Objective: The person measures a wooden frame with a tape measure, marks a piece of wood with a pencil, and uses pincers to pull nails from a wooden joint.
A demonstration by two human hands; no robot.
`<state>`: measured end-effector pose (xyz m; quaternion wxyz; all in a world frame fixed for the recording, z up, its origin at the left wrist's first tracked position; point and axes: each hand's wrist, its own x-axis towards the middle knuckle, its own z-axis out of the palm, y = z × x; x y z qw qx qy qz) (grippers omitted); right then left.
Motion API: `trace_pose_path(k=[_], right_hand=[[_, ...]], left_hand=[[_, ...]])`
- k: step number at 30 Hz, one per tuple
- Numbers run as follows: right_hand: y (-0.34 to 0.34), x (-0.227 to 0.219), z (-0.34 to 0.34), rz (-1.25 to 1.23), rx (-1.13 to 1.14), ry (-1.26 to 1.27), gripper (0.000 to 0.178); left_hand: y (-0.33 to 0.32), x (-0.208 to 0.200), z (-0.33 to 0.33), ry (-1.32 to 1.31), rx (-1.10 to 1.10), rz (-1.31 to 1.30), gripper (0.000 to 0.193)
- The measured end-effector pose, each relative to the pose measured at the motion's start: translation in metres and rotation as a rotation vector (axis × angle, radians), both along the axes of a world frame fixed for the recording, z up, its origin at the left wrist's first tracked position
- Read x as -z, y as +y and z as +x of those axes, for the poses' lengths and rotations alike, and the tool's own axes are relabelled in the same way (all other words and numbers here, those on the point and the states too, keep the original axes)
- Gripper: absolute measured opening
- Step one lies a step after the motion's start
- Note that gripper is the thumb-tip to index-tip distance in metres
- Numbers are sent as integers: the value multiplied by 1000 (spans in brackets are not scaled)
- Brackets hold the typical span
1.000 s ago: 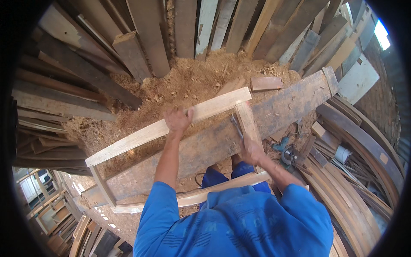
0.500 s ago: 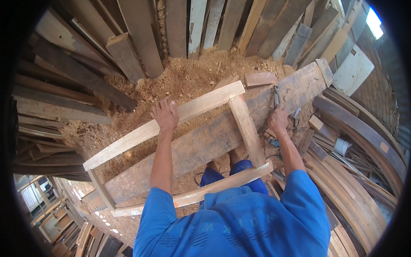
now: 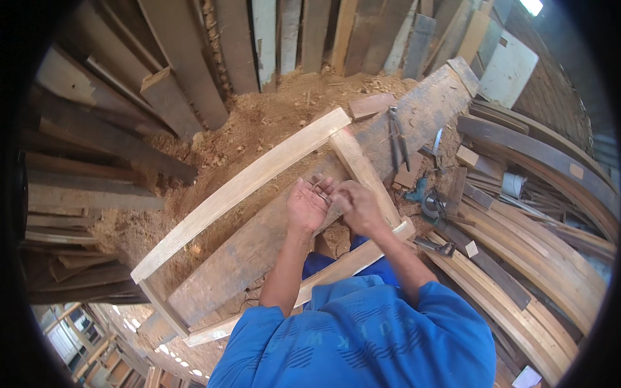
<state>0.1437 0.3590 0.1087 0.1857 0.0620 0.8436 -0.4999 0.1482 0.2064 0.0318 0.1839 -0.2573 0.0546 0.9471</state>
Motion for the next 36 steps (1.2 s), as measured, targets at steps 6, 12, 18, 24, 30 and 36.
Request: trace_pose_path(k=[6,12,18,24,30,36], right_hand=[[0,20,7,236,-165,206,16],[59,49,-23,376,-317,13,21],[128,28,-126,393,91,401,43],[176,110,-97,742,168,-55,57],[206,101,-112,73,354,41,29],[258,161,-126,341,380,167,33]], left_hand=[[36,4,16,120,52,-158,42],[68,29,21,112,-36,-235,47],[31,68,15,299,469,-2185,50],[40,82,12,361,525,-2801,65],[39,77,15,331,597,-2828,69],[54,87,12,289,762,-2816,68]])
